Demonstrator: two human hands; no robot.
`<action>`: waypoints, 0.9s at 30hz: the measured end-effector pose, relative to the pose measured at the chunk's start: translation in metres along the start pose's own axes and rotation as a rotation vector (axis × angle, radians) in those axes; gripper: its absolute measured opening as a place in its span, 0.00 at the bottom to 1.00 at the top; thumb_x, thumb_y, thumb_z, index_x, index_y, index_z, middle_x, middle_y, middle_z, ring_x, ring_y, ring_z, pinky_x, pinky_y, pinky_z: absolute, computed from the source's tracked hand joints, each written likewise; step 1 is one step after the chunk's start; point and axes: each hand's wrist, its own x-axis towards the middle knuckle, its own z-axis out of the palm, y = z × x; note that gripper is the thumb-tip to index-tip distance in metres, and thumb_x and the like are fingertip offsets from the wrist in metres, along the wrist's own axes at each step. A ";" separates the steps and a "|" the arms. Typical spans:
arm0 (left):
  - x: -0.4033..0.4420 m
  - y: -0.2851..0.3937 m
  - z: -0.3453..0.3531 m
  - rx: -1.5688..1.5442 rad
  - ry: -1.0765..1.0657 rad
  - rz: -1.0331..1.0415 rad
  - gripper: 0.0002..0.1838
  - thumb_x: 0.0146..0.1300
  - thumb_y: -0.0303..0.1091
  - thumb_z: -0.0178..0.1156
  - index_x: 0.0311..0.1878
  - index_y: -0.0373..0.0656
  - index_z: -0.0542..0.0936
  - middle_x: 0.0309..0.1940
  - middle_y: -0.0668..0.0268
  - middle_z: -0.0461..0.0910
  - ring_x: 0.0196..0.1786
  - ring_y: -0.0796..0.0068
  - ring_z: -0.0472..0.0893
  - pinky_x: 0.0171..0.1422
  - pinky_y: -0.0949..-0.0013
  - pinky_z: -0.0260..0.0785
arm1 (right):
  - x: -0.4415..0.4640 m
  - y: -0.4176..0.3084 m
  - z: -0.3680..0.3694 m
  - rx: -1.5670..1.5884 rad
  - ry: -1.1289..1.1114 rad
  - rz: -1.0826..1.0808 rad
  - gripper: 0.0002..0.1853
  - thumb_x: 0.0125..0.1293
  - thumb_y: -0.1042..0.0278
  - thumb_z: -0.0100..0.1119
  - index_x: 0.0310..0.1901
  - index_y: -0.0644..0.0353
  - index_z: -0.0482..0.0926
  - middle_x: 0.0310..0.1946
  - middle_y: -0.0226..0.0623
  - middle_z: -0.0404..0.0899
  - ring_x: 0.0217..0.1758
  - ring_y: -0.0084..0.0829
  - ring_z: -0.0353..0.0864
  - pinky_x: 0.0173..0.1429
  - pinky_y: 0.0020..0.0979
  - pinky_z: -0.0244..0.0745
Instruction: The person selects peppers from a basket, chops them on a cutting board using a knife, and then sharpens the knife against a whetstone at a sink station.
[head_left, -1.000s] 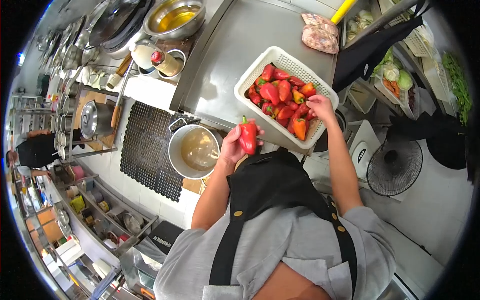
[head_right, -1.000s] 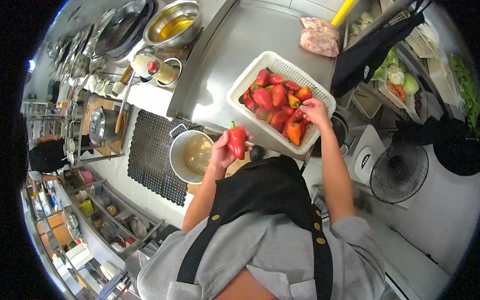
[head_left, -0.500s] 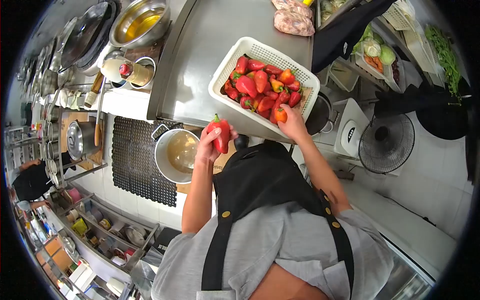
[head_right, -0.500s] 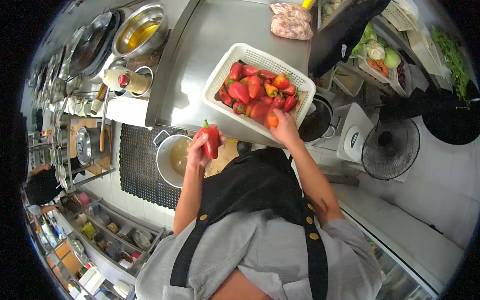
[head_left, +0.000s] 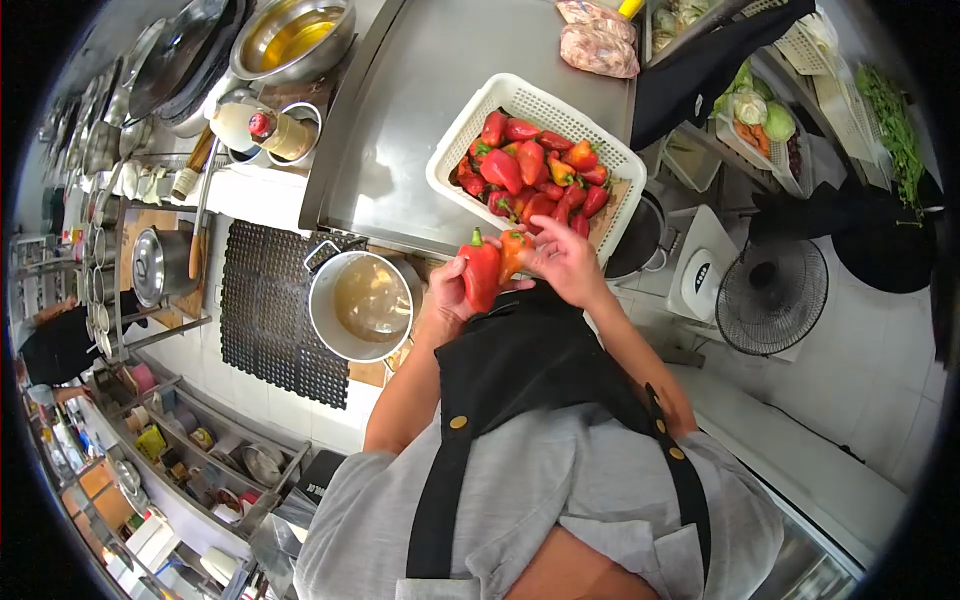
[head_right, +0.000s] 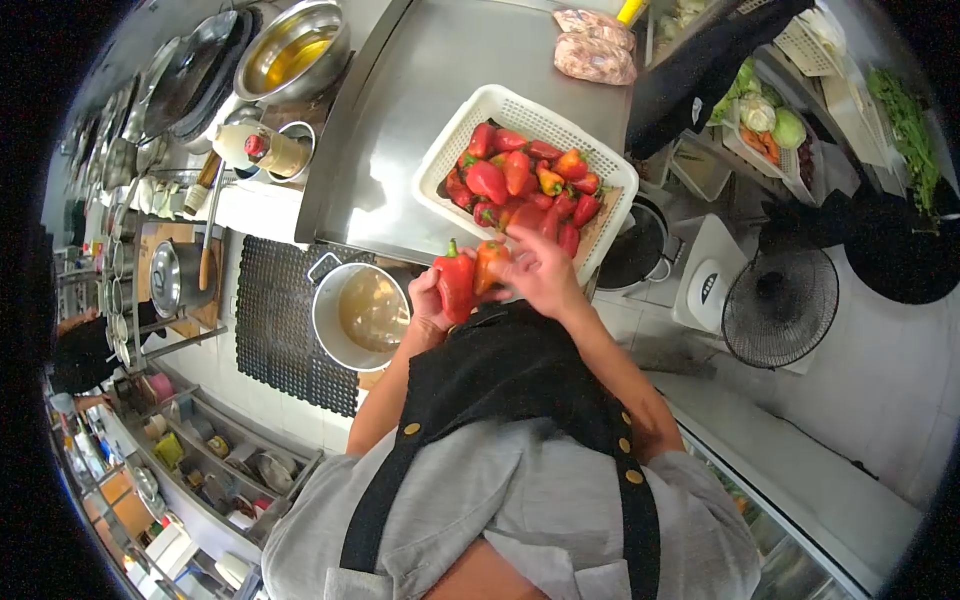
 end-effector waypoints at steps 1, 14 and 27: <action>-0.005 0.000 -0.002 -0.016 0.024 0.015 0.34 0.49 0.49 0.68 0.56 0.41 0.73 0.72 0.50 0.54 0.72 0.48 0.60 0.68 0.30 0.56 | 0.012 0.010 -0.004 0.005 0.065 -0.021 0.25 0.58 0.62 0.70 0.54 0.66 0.76 0.36 0.37 0.82 0.33 0.20 0.80 0.36 0.25 0.77; -0.043 0.019 0.004 0.059 -0.072 0.188 0.33 0.44 0.47 0.72 0.51 0.40 0.73 0.73 0.45 0.48 0.72 0.45 0.59 0.68 0.41 0.63 | 0.138 0.017 -0.044 0.381 0.118 0.103 0.23 0.60 0.85 0.53 0.59 0.66 0.73 0.53 0.42 0.80 0.34 0.25 0.82 0.31 0.22 0.73; -0.049 0.023 0.002 0.075 -0.026 0.258 0.32 0.44 0.47 0.71 0.51 0.41 0.73 0.73 0.45 0.49 0.72 0.46 0.59 0.68 0.41 0.62 | 0.141 0.028 0.049 -0.739 0.179 -0.384 0.31 0.49 0.65 0.72 0.57 0.58 0.74 0.49 0.49 0.76 0.55 0.49 0.73 0.60 0.44 0.70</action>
